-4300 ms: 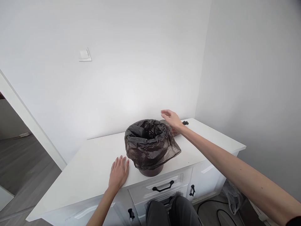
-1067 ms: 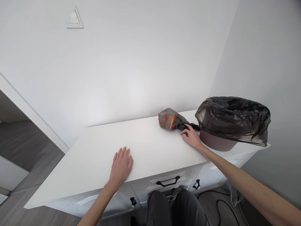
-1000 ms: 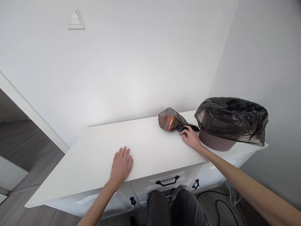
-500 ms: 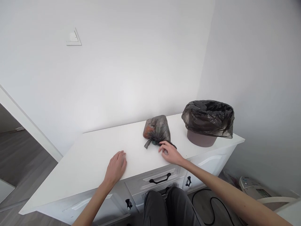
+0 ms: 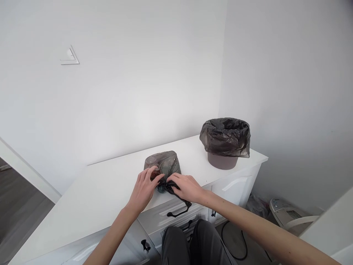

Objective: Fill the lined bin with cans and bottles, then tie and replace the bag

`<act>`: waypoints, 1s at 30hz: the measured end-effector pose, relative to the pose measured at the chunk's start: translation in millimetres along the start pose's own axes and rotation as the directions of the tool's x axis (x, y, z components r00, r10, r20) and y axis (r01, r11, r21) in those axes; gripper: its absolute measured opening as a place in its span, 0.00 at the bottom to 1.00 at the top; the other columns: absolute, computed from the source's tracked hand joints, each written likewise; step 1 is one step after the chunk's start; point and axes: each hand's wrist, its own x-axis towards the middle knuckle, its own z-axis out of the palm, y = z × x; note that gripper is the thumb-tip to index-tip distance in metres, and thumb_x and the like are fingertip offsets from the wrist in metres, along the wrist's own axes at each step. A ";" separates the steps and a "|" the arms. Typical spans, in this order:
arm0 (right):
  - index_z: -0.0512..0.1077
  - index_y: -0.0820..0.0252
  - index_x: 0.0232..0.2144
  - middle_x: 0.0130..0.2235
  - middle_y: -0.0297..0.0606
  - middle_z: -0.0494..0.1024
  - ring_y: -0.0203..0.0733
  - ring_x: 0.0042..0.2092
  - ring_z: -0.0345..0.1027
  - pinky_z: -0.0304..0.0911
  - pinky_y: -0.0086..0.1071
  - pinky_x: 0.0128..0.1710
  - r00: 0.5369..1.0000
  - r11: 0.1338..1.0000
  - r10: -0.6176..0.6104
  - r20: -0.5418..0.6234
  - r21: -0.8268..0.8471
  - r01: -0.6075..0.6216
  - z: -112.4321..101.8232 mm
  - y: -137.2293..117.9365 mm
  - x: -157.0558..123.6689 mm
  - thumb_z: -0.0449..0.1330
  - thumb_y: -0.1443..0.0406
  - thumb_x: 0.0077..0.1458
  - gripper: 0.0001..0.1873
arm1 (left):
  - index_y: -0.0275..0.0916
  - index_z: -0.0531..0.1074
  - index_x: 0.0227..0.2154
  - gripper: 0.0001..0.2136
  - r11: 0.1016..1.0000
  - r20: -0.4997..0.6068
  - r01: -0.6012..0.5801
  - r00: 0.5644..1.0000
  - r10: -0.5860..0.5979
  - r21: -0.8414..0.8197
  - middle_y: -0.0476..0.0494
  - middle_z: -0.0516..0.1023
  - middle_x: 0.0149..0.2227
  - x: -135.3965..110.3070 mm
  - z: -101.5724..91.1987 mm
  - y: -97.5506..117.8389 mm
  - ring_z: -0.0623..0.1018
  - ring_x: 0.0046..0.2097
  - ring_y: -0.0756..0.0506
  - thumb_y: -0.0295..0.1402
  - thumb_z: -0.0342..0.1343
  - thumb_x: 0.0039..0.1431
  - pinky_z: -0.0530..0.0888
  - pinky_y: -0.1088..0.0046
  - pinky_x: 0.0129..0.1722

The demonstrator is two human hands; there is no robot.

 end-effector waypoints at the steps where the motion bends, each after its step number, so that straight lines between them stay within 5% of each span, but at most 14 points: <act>1: 0.71 0.50 0.54 0.52 0.37 0.79 0.45 0.44 0.76 0.63 0.34 0.38 0.999 0.999 0.006 0.033 -0.044 -0.004 1.2 -1.2 2.7 0.59 0.68 0.63 0.18 | 0.50 0.75 0.55 0.16 1.000 0.008 -0.019 1.000 0.019 0.018 0.39 0.69 0.65 5.8 1.3 -0.1 0.67 0.65 0.34 0.31 0.47 0.71 0.71 0.51 0.60; 6: 0.69 0.54 0.53 0.49 0.40 0.78 0.49 0.43 0.75 0.61 0.34 0.35 0.989 0.992 0.088 0.116 -0.098 -0.077 -3.1 -9.3 7.1 0.64 0.66 0.61 0.18 | 0.46 0.79 0.37 0.12 0.999 0.029 -0.025 0.999 0.024 0.036 0.42 0.73 0.62 24.4 7.4 -5.8 0.66 0.65 0.33 0.32 0.49 0.70 0.69 0.48 0.60; 12: 0.67 0.53 0.44 0.37 0.32 0.75 0.42 0.36 0.71 0.58 0.32 0.33 0.989 0.981 0.129 0.069 0.135 -0.137 -28.7 -11.7 -1.7 0.64 0.62 0.61 0.11 | 0.48 0.79 0.41 0.12 0.980 -0.130 0.175 0.974 -0.187 -0.100 0.42 0.75 0.60 26.2 -4.9 -14.2 0.69 0.61 0.34 0.39 0.50 0.71 0.69 0.49 0.57; 15: 0.66 0.53 0.43 0.29 0.26 0.69 0.39 0.31 0.66 0.56 0.31 0.32 0.992 0.966 0.120 0.040 0.227 -0.126 -38.9 -5.8 -11.3 0.60 0.62 0.62 0.08 | 0.46 0.78 0.39 0.12 0.908 -0.179 0.330 0.908 -0.380 -0.258 0.42 0.77 0.57 23.9 -12.4 -24.5 0.71 0.59 0.35 0.41 0.51 0.69 0.69 0.51 0.57; 18: 0.65 0.52 0.44 0.27 0.25 0.65 0.39 0.29 0.63 0.55 0.31 0.31 0.987 0.951 0.152 -0.054 0.281 -0.131 -42.4 4.7 -25.3 0.55 0.64 0.64 0.06 | 0.43 0.77 0.36 0.13 0.766 -0.152 0.500 0.789 -0.595 -0.404 0.39 0.79 0.51 19.6 -17.4 -36.5 0.74 0.55 0.36 0.44 0.51 0.66 0.73 0.55 0.52; 21: 0.65 0.52 0.47 0.27 0.25 0.65 0.39 0.28 0.62 0.57 0.31 0.32 0.967 0.938 0.216 -0.133 0.304 -0.167 -38.7 12.5 -39.8 0.52 0.63 0.67 0.07 | 0.41 0.75 0.35 0.15 0.693 -0.094 0.569 0.739 -0.667 -0.444 0.39 0.80 0.44 14.2 -23.5 -39.3 0.79 0.45 0.39 0.46 0.50 0.64 0.76 0.61 0.41; 26: 0.66 0.50 0.52 0.31 0.27 0.74 0.38 0.31 0.69 0.60 0.31 0.35 0.981 0.948 0.171 -0.096 0.287 -0.137 -21.0 -6.3 -43.0 0.52 0.59 0.70 0.11 | 0.43 0.74 0.36 0.13 0.659 0.041 0.541 0.788 -0.615 -0.522 0.50 0.79 0.31 17.7 -40.6 -16.6 0.78 0.28 0.46 0.47 0.53 0.63 0.75 0.69 0.30; 30: 0.62 0.52 0.59 0.32 0.28 0.79 0.42 0.34 0.75 0.60 0.33 0.35 0.987 0.975 0.157 0.029 0.154 -0.160 -9.0 -41.8 -12.6 0.56 0.54 0.69 0.20 | 0.43 0.74 0.38 0.13 0.635 0.149 0.436 0.879 -0.454 -0.637 0.50 0.80 0.29 31.9 -53.2 2.5 0.80 0.30 0.46 0.47 0.53 0.63 0.76 0.69 0.33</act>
